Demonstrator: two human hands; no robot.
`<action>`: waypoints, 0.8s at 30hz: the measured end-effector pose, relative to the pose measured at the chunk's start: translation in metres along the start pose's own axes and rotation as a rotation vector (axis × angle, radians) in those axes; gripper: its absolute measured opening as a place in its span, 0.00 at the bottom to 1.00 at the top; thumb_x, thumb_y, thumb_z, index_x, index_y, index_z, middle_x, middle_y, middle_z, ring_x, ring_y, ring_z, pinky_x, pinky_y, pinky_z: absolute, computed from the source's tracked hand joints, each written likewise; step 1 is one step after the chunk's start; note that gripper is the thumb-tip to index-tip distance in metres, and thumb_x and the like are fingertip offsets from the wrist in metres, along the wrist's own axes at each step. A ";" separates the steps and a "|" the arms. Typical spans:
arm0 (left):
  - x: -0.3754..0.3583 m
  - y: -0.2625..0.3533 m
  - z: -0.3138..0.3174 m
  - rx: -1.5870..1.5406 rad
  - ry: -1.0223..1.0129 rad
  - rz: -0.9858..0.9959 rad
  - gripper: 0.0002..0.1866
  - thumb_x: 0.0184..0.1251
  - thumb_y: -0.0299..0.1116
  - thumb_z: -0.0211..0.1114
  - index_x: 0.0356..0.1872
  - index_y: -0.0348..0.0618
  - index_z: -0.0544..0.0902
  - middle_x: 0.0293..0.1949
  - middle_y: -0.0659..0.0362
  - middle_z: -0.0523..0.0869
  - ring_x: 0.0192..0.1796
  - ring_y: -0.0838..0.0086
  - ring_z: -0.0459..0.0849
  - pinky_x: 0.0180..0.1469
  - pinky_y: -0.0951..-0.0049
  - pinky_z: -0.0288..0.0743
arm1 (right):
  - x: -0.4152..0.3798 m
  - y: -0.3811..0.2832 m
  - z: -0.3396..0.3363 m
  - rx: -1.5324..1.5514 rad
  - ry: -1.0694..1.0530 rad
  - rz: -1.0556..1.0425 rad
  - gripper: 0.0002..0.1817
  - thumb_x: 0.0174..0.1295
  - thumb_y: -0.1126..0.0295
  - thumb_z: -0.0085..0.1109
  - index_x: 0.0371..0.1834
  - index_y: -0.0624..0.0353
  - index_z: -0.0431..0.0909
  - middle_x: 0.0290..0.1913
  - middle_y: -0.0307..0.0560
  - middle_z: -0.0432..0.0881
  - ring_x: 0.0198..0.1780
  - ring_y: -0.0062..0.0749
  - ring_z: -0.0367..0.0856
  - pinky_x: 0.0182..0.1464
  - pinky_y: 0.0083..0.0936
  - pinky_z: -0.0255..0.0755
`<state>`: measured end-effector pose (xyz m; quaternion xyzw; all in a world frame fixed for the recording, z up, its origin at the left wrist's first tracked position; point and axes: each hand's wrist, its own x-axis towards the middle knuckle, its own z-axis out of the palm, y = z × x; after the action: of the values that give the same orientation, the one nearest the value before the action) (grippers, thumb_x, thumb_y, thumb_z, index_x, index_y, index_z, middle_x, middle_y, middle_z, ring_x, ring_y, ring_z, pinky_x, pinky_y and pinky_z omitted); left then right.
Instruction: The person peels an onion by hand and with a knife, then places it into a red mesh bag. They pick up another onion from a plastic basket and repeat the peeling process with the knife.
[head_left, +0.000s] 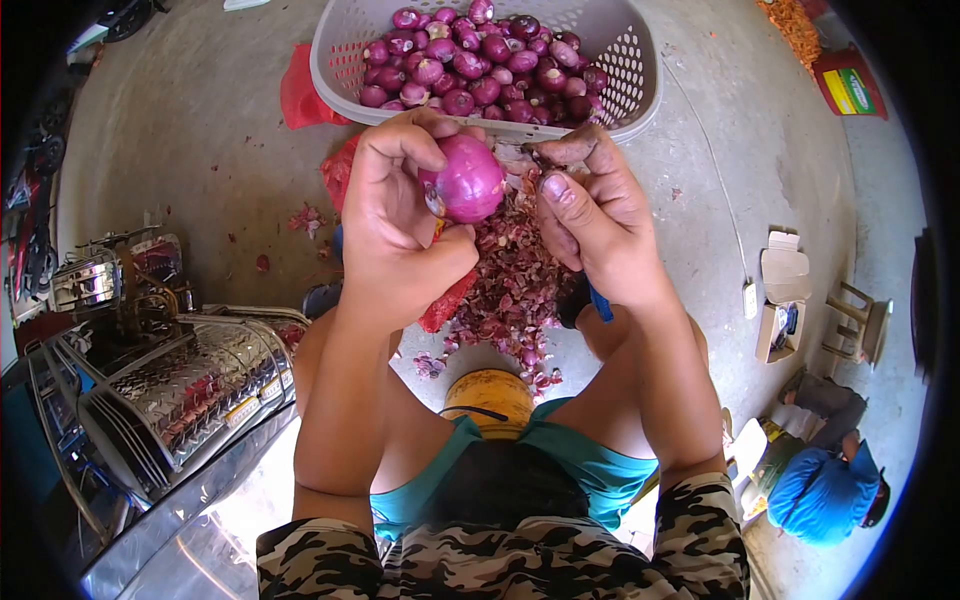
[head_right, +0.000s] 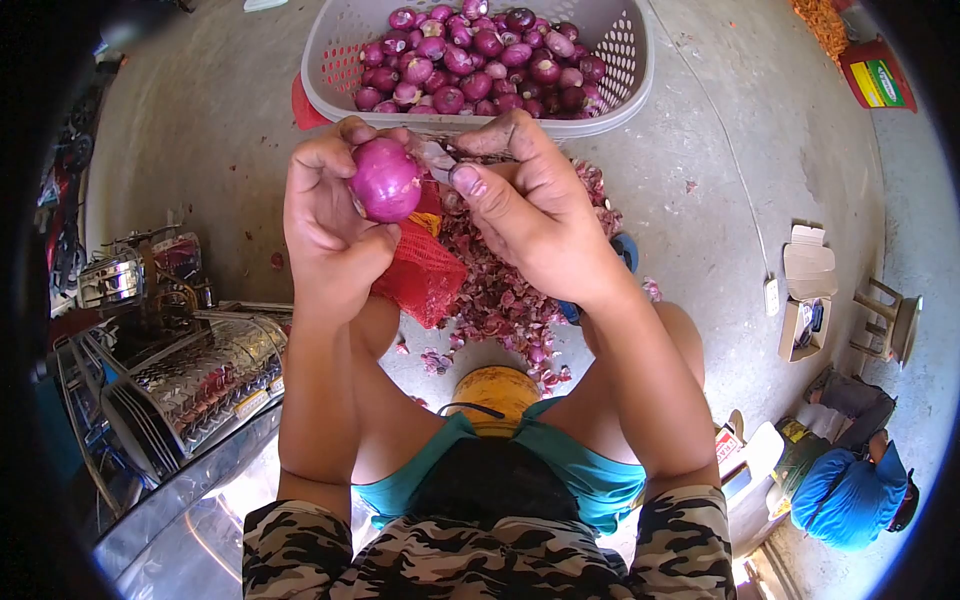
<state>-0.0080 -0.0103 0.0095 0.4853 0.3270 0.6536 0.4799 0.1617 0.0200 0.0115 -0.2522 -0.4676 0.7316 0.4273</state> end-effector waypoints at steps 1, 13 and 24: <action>0.000 0.000 0.000 -0.026 0.012 -0.020 0.28 0.35 0.08 0.50 0.44 0.43 0.67 0.52 0.55 0.68 0.62 0.62 0.71 0.62 0.64 0.67 | 0.000 0.000 0.001 -0.002 0.009 0.011 0.10 0.69 0.69 0.50 0.50 0.56 0.64 0.19 0.30 0.66 0.15 0.11 0.56 0.16 0.13 0.48; 0.003 0.004 0.008 -0.152 0.181 -0.232 0.32 0.40 0.11 0.52 0.56 0.37 0.68 0.55 0.56 0.70 0.57 0.72 0.71 0.59 0.72 0.67 | -0.005 0.004 0.009 -0.432 0.033 -0.160 0.28 0.64 0.69 0.57 0.61 0.66 0.55 0.50 0.52 0.73 0.36 0.27 0.80 0.41 0.24 0.73; -0.003 0.000 0.010 -0.268 0.161 -0.244 0.29 0.40 0.09 0.52 0.50 0.41 0.70 0.55 0.56 0.71 0.56 0.72 0.72 0.58 0.73 0.67 | 0.000 0.000 0.011 -0.353 0.029 0.049 0.23 0.67 0.72 0.52 0.61 0.65 0.56 0.33 0.43 0.74 0.29 0.19 0.72 0.32 0.20 0.68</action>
<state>0.0017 -0.0135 0.0118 0.3202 0.3308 0.6649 0.5882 0.1534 0.0153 0.0166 -0.3453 -0.5762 0.6445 0.3652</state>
